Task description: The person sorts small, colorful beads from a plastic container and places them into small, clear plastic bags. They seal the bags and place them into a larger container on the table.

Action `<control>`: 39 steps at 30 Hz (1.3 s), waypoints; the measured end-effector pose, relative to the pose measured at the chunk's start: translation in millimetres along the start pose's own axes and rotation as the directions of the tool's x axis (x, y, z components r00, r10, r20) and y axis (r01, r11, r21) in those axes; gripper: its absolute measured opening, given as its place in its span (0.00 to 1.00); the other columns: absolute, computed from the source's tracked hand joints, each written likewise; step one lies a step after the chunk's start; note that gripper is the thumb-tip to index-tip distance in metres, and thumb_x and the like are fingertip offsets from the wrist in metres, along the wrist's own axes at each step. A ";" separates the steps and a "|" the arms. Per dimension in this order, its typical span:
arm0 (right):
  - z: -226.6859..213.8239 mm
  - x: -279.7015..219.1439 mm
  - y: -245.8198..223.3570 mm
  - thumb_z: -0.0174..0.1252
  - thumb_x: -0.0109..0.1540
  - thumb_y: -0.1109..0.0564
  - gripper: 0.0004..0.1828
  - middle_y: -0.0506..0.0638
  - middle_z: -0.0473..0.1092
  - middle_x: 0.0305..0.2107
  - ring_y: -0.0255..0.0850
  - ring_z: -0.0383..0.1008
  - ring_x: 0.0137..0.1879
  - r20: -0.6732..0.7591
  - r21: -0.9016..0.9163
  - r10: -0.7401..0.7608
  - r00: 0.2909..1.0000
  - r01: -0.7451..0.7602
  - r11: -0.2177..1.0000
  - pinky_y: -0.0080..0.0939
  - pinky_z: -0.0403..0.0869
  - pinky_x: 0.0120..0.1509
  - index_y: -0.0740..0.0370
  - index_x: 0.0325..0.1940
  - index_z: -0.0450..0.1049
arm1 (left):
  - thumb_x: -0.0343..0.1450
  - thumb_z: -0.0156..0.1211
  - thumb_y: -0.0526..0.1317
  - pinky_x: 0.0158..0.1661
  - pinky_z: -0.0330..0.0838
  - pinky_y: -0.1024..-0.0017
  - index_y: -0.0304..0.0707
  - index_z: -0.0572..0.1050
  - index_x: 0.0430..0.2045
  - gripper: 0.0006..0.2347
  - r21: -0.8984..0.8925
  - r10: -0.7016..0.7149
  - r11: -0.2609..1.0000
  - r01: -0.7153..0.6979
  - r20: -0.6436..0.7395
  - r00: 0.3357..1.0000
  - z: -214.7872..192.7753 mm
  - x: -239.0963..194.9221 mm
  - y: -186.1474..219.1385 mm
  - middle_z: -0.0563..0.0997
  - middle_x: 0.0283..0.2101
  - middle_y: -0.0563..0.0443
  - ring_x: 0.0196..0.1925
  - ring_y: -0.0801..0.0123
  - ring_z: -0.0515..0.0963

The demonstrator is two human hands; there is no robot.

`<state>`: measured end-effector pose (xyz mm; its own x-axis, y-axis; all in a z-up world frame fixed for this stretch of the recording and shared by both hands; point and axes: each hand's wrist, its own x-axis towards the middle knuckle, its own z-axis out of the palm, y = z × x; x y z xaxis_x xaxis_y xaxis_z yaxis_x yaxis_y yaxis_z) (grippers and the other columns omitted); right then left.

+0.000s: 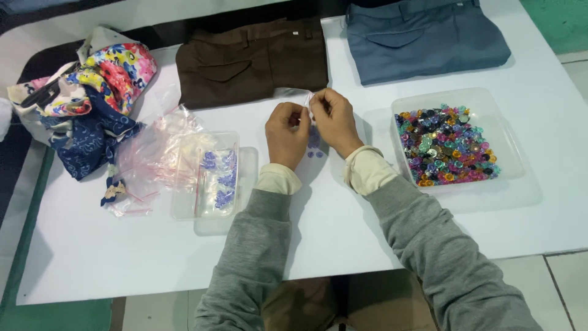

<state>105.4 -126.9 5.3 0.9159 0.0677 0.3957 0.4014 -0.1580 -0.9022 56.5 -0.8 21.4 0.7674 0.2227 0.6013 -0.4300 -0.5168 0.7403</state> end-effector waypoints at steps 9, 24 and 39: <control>0.5 2.0 13.7 0.59 0.59 0.64 0.05 0.52 0.72 0.19 0.37 0.75 0.28 0.021 -0.056 0.002 1.000 -0.001 0.998 0.34 0.71 0.32 0.61 0.37 0.79 | 0.69 0.61 0.32 0.27 0.75 0.69 0.41 0.71 0.22 0.06 0.065 0.124 0.991 -0.119 -0.078 0.989 -0.2 -1.0 2.4 0.72 0.22 0.51 0.25 0.60 0.78; -2.0 -3.3 -18.2 0.60 0.62 0.62 0.05 0.50 0.75 0.23 0.36 0.77 0.32 0.033 -0.088 -0.057 0.998 0.060 0.994 0.31 0.73 0.31 0.59 0.38 0.82 | 0.64 0.59 0.37 0.54 0.66 0.57 0.41 0.74 0.51 0.19 0.310 0.267 0.920 -0.241 -0.043 0.963 -7.6 1.5 -2.4 0.76 0.49 0.44 0.55 0.49 0.75; -10.4 0.6 -11.1 0.61 0.58 0.67 0.06 0.48 0.73 0.22 0.31 0.71 0.31 0.102 0.029 -0.023 0.994 0.020 0.999 0.30 0.71 0.30 0.63 0.36 0.81 | 0.56 0.81 0.43 0.68 0.54 0.51 0.50 0.74 0.58 0.33 0.353 0.211 0.879 -0.321 0.315 0.925 -15.1 0.6 -32.0 0.80 0.54 0.54 0.69 0.56 0.66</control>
<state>101.5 -135.4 17.3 0.9017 0.1716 0.3968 0.4198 -0.1281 -0.8985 63.6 28.3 2.6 0.7689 -0.1637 0.6181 -0.4565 -0.8174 0.3515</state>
